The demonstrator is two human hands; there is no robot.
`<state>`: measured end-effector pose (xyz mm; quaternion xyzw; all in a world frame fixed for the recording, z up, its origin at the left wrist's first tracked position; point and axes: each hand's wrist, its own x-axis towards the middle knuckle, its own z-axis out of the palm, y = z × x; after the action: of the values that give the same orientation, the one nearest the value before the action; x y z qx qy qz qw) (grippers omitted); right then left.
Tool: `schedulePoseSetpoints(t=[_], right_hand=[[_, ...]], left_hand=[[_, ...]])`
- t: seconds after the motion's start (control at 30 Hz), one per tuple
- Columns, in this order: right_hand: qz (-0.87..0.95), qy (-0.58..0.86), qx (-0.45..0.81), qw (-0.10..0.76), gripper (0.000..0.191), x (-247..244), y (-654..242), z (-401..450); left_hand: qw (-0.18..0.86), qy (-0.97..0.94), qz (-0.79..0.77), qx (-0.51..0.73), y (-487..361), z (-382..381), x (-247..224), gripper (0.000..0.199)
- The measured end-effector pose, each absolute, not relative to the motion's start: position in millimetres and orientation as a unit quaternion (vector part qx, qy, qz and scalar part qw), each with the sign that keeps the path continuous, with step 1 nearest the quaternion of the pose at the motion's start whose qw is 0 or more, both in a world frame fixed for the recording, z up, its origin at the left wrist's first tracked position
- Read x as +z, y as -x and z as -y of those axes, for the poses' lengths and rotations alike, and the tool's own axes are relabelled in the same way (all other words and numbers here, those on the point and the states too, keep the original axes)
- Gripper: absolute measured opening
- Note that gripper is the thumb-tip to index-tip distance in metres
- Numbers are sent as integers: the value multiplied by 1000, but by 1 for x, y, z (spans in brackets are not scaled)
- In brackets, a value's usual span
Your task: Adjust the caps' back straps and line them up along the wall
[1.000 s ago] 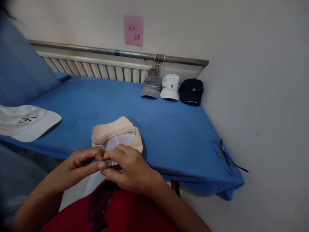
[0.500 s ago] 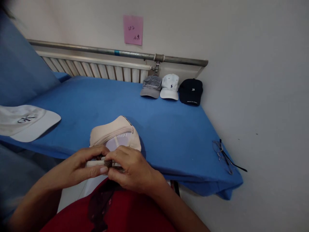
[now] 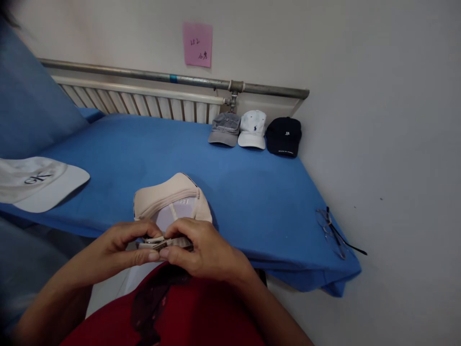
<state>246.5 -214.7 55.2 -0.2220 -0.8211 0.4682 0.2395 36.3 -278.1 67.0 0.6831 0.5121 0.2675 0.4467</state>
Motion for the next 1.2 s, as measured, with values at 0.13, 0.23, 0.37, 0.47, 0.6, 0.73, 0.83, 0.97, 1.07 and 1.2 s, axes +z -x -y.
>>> schedulePoseSetpoints(t=[0.13, 0.23, 0.37, 0.47, 0.6, 0.73, 0.83, 0.97, 1.07, 1.2], right_hand=[[844, 206, 442, 223, 8, 53, -246, 213], [855, 200, 427, 217, 9, 53, -245, 213], [862, 189, 411, 229, 8, 52, -245, 214], [858, 184, 419, 235, 10, 52, -245, 214], [809, 205, 492, 248, 14, 50, -246, 210], [715, 232, 615, 241, 14, 39, -247, 203], [673, 247, 654, 243, 13, 31, -246, 201], [709, 258, 575, 316, 19, 31, -243, 205], [765, 246, 497, 328, 31, 31, -243, 209], [819, 207, 384, 372, 28, 27, -243, 209]], left_hand=[[407, -700, -520, 271, -36, 279, 65, 23], [384, -704, -532, 272, -38, 280, 63, 23], [376, -701, -534, 286, -40, 281, 62, 24], [380, -703, -533, 279, -39, 281, 63, 24], [407, -721, -499, 256, -30, 281, 67, 19], [409, -723, -488, 267, -21, 279, 67, 23], [445, -678, -503, 299, -22, 275, 65, 19], [512, -604, -505, 343, -28, 270, 63, 19], [526, -581, -502, 366, -30, 271, 63, 17], [521, -576, -481, 405, -31, 277, 62, 16]])
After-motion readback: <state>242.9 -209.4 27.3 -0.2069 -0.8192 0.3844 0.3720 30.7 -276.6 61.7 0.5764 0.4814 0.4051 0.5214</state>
